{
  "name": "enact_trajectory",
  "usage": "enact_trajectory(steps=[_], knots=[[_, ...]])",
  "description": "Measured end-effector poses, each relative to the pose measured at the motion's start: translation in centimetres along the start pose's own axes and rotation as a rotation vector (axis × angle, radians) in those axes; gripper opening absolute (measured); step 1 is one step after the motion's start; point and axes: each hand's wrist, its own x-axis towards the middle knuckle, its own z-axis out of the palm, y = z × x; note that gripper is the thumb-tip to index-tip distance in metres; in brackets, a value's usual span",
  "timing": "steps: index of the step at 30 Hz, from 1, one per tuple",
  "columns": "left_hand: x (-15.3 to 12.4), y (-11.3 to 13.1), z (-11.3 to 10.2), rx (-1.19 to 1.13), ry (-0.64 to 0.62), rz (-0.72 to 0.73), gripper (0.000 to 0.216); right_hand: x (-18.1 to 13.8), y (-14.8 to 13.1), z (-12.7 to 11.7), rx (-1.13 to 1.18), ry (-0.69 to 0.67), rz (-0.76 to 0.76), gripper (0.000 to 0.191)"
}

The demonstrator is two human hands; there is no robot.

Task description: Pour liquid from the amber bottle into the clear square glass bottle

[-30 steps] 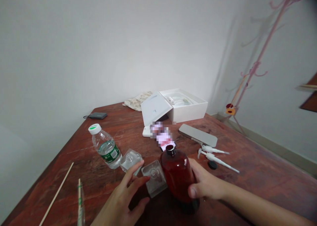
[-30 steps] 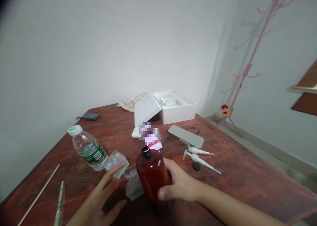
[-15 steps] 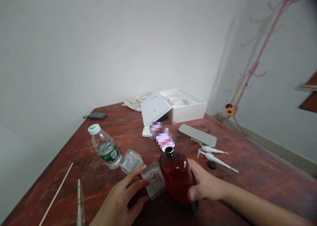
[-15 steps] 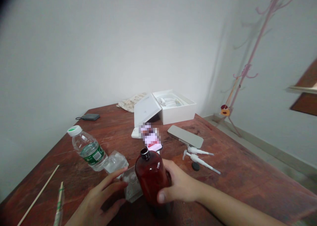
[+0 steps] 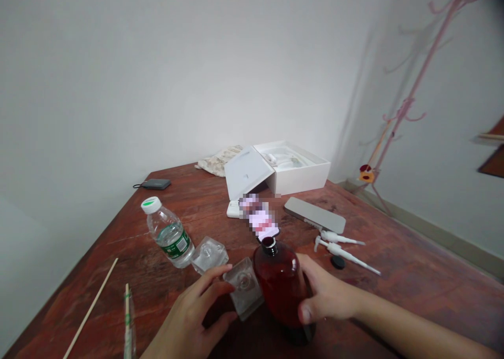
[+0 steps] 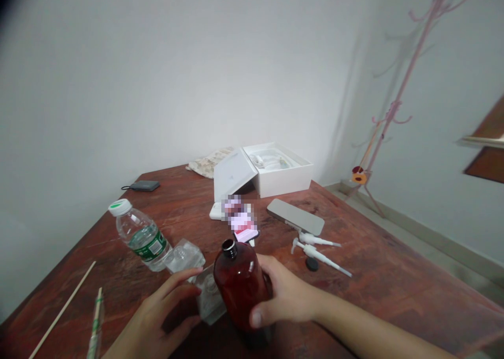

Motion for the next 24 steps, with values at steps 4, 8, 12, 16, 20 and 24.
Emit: enact_trajectory(steps=[4,8,12,16,20,24], knots=[[-0.18,0.29,0.16,-0.027,0.002,-0.018,0.047,0.11,-0.19,0.11,-0.008,-0.008,0.005,0.093],[-0.14,0.36,0.47,-0.046,0.005,-0.033,0.048,0.08,-0.21,0.18,-0.003,0.004,0.0,0.092],[-0.07,0.32,0.52,-0.045,0.004,-0.038,0.05,0.01,-0.08,0.13,-0.006,0.005,0.007,0.094],[-0.1,0.29,0.47,-0.05,0.01,-0.028,0.05,0.04,-0.03,0.05,-0.018,0.001,0.016,0.098],[0.02,0.13,0.57,-0.043,0.001,-0.04,0.053,0.11,-0.16,0.09,-0.018,-0.014,0.016,0.097],[0.02,0.1,0.61,-0.059,-0.011,-0.046,0.055,0.07,-0.26,0.14,-0.015,-0.007,0.022,0.096]])
